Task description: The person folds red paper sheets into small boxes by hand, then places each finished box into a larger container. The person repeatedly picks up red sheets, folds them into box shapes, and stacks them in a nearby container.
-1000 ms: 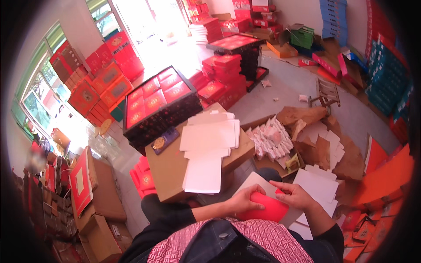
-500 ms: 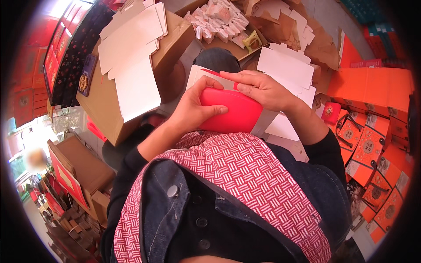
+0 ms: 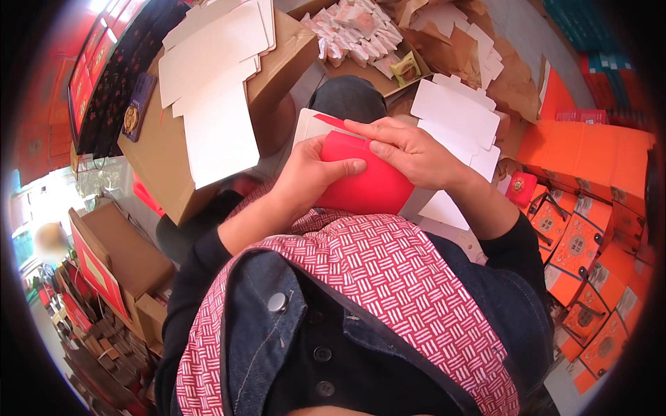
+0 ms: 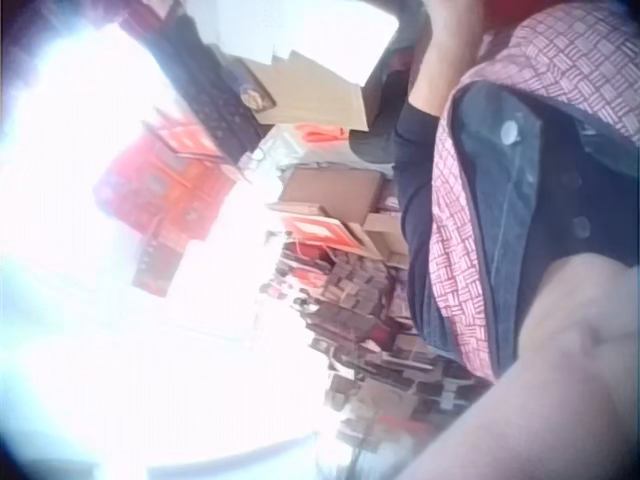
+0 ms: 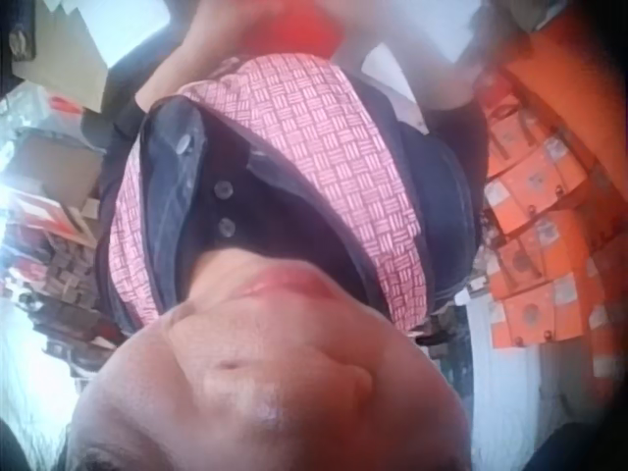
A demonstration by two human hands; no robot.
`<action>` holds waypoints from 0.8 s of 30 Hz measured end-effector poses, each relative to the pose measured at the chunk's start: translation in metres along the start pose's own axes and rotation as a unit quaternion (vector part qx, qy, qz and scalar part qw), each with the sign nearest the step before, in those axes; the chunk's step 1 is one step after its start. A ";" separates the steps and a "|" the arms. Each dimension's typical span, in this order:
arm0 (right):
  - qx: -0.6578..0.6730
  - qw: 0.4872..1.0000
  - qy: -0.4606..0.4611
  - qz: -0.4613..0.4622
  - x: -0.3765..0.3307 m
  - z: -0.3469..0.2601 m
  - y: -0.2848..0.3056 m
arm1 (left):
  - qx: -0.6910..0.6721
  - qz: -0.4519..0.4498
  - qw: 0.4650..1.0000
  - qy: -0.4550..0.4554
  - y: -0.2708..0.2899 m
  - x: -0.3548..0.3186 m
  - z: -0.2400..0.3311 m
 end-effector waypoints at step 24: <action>0.192 0.977 -0.080 0.041 -0.016 0.021 0.010 | 0.038 0.008 0.999 -0.028 -0.003 0.001 0.009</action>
Point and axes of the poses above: each hand's wrist, its own x-axis towards the middle knuckle, its own y-axis out of the back of the hand, z = x × y, the point moved 10 cm from there along x, towards the middle knuckle, and after that the axes turned 6 degrees about -x, right-handed, at the moved point
